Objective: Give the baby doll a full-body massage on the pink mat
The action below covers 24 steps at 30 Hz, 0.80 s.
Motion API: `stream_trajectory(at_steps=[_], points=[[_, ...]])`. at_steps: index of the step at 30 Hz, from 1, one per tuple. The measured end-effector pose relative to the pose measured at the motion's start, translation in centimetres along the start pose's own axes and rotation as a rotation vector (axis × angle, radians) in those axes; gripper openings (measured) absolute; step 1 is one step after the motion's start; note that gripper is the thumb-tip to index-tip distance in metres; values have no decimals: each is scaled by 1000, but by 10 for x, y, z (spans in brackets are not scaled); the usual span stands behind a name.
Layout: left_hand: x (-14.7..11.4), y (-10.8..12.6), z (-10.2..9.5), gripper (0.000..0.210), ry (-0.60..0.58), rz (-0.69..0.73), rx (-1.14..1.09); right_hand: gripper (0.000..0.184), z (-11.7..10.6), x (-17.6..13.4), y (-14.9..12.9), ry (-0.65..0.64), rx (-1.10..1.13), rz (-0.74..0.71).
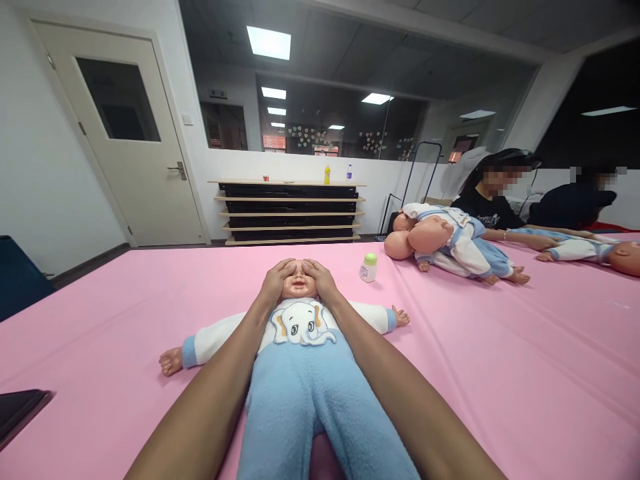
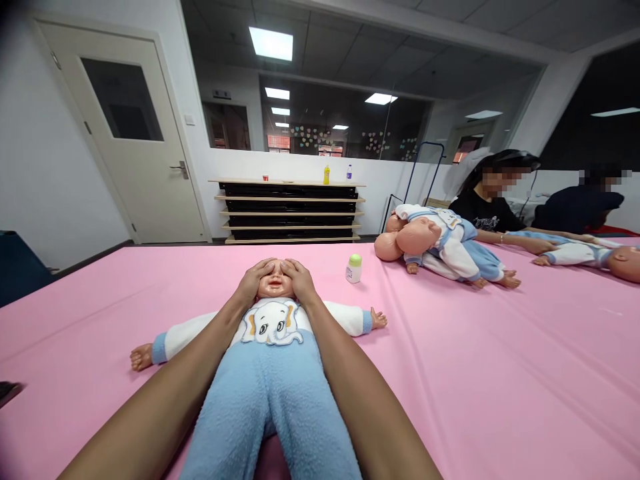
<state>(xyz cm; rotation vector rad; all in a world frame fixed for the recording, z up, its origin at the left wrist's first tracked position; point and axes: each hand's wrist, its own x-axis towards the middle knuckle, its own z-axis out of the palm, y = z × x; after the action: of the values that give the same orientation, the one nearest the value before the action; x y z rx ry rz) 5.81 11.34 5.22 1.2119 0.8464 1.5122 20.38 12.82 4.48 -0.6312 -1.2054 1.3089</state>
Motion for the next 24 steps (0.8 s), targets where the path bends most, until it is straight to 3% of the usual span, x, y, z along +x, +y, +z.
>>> stream_trajectory(at_steps=[8, 15, 24], points=[[2, -10, -5, 39, 102, 55, -36, 28, -6, 9, 8, 80, -18, -58], [-4, -3, 0, 53, 44, -3, -48, 48, -1, 0, 1, -15, -1, 24], [5, -13, -4, 45, 134, 56, -48, 32, -5, 9, 8, 76, 12, -36]])
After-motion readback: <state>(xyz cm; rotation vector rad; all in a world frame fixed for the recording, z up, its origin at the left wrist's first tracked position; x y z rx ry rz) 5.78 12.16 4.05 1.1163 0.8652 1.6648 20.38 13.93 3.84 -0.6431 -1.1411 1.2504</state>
